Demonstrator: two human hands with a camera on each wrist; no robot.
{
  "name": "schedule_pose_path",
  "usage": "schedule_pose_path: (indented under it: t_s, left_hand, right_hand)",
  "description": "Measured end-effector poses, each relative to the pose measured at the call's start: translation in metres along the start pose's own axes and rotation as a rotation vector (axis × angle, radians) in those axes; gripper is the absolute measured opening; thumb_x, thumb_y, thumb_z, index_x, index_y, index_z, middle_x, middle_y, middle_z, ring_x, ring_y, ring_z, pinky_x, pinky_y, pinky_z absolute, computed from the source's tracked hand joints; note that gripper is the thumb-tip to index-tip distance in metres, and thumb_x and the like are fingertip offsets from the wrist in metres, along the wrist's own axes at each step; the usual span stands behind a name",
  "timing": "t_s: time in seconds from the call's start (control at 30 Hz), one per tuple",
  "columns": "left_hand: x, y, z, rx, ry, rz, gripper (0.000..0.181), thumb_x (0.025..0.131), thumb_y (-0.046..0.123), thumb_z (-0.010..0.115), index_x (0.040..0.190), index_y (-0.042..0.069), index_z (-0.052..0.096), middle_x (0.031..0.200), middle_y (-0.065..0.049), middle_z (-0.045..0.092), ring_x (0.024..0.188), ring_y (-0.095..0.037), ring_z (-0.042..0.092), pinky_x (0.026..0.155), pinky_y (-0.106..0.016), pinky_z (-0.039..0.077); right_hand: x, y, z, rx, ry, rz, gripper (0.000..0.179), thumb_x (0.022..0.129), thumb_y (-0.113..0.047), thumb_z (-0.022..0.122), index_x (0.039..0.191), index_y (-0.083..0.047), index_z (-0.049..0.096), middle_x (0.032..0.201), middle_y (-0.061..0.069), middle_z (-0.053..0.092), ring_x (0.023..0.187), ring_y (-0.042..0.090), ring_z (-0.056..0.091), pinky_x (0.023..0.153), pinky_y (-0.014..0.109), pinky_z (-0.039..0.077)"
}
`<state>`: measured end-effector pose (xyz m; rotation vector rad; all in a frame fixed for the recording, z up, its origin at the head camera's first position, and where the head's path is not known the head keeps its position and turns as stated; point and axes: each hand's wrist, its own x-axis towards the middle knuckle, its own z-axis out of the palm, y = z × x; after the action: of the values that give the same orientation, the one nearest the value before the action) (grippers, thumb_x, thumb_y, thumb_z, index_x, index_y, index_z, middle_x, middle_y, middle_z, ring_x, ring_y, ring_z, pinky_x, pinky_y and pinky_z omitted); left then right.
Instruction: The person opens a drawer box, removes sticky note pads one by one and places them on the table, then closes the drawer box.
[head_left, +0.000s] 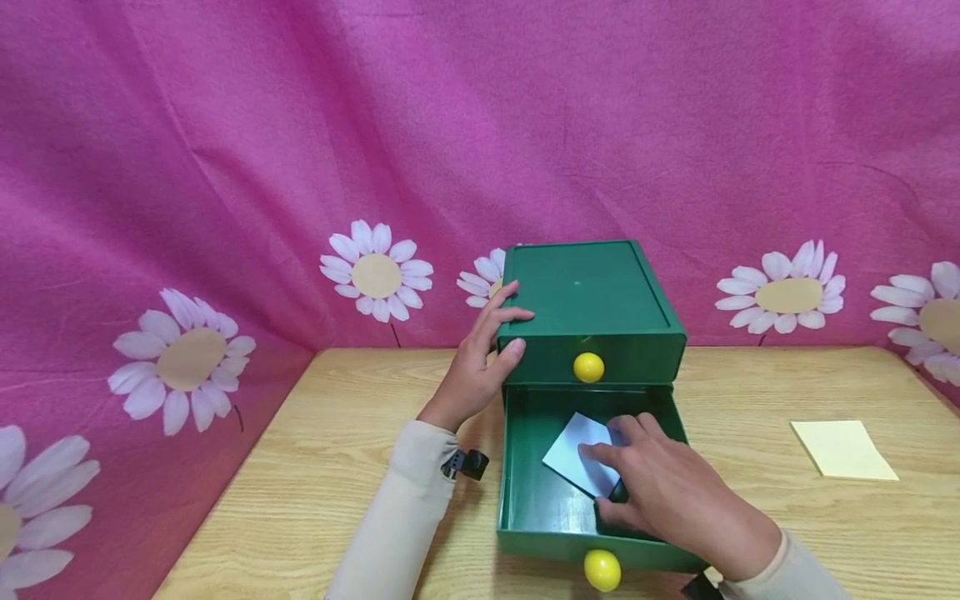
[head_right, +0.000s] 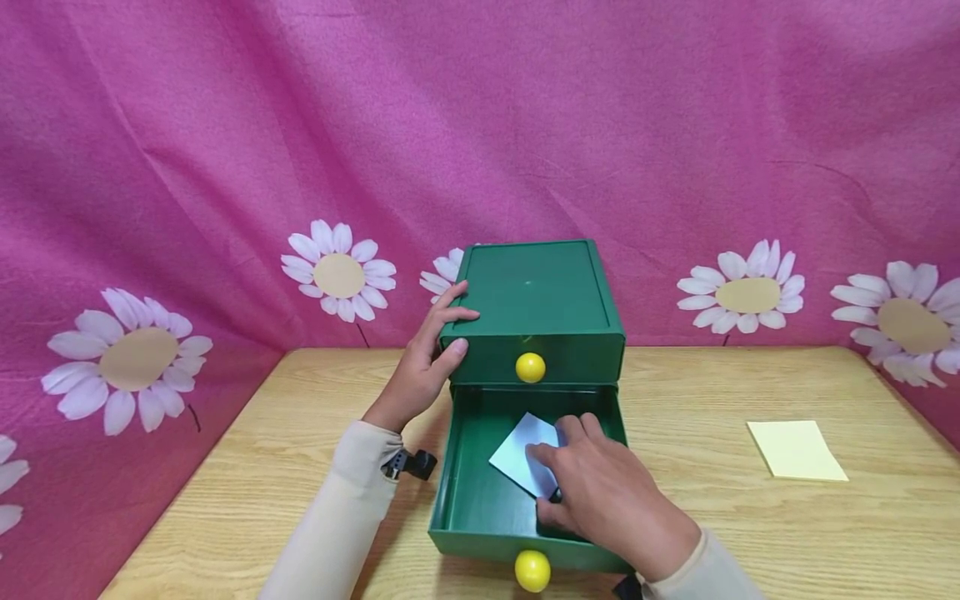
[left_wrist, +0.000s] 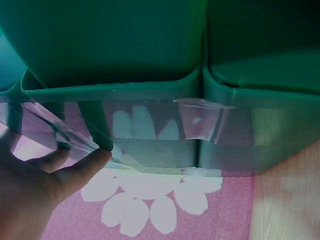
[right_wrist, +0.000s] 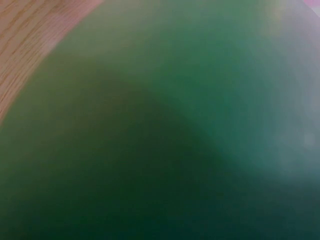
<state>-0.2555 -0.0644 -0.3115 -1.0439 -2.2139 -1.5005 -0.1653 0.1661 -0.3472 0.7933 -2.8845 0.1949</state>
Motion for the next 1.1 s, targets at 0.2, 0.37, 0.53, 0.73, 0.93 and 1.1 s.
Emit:
schedule_pose_path:
  t_s: [0.2,0.37,0.53,0.73,0.93,1.1]
  left_hand:
    - [0.0,-0.0004,0.0002,-0.005,-0.001,-0.001,0.037,0.096,0.011,0.048,0.132,0.007,0.048,0.158,-0.007,0.022,0.144,-0.023,0.02,0.107,-0.058,0.03]
    - [0.0003,-0.0011,-0.0001,-0.01,-0.004,0.004,0.037,0.096,0.012,0.048,0.132,0.007,0.048,0.158,-0.007,0.021,0.145,-0.023,0.019,0.107,-0.058,0.029]
    - [0.0005,-0.0013,-0.0003,-0.011,-0.006,0.001,0.037,0.096,0.011,0.048,0.133,0.007,0.047,0.158,-0.007,0.021,0.145,-0.021,0.019,0.108,-0.058,0.029]
    - [0.0006,-0.0008,-0.0002,-0.014,-0.008,0.002,0.037,0.096,0.011,0.048,0.133,0.007,0.047,0.159,-0.007,0.021,0.145,-0.021,0.019,0.107,-0.058,0.029]
    - [-0.0004,-0.0002,-0.0007,-0.006,-0.007,-0.003,0.038,0.096,0.012,0.048,0.133,0.007,0.047,0.159,-0.006,0.021,0.145,-0.023,0.019,0.108,-0.057,0.03]
    - [0.0001,-0.0014,-0.001,-0.007,-0.007,-0.003,0.038,0.096,0.012,0.048,0.133,0.007,0.048,0.159,-0.005,0.021,0.144,-0.022,0.02,0.108,-0.056,0.03]
  right_hand:
    - [-0.0005,0.0004,-0.0013,-0.06,0.032,-0.032,0.049,0.07,-0.043,0.081,0.113,-0.021,0.073,0.113,0.012,0.06,0.093,0.024,0.049,0.071,0.036,0.044]
    - [-0.0006,0.0005,-0.0016,-0.062,0.062,-0.05,0.05,0.069,-0.042,0.082,0.112,-0.019,0.074,0.112,0.013,0.06,0.092,0.023,0.048,0.073,0.036,0.045]
    - [-0.0003,0.0008,-0.0013,-0.009,0.071,-0.055,0.046,0.071,-0.036,0.081,0.111,-0.016,0.074,0.116,0.014,0.058,0.096,0.025,0.048,0.077,0.037,0.052]
    - [-0.0002,0.0003,-0.0007,0.022,0.097,-0.062,0.044,0.071,-0.033,0.079,0.11,-0.015,0.074,0.114,0.013,0.058,0.098,0.024,0.048,0.076,0.036,0.053]
    - [-0.0006,0.0003,-0.0002,0.064,0.157,-0.084,0.042,0.069,-0.029,0.077,0.109,-0.014,0.074,0.11,0.01,0.06,0.098,0.023,0.05,0.076,0.037,0.053]
    - [-0.0014,0.0001,-0.004,0.113,0.192,-0.08,0.043,0.068,-0.029,0.078,0.108,-0.014,0.074,0.109,0.01,0.061,0.098,0.022,0.051,0.074,0.036,0.052]
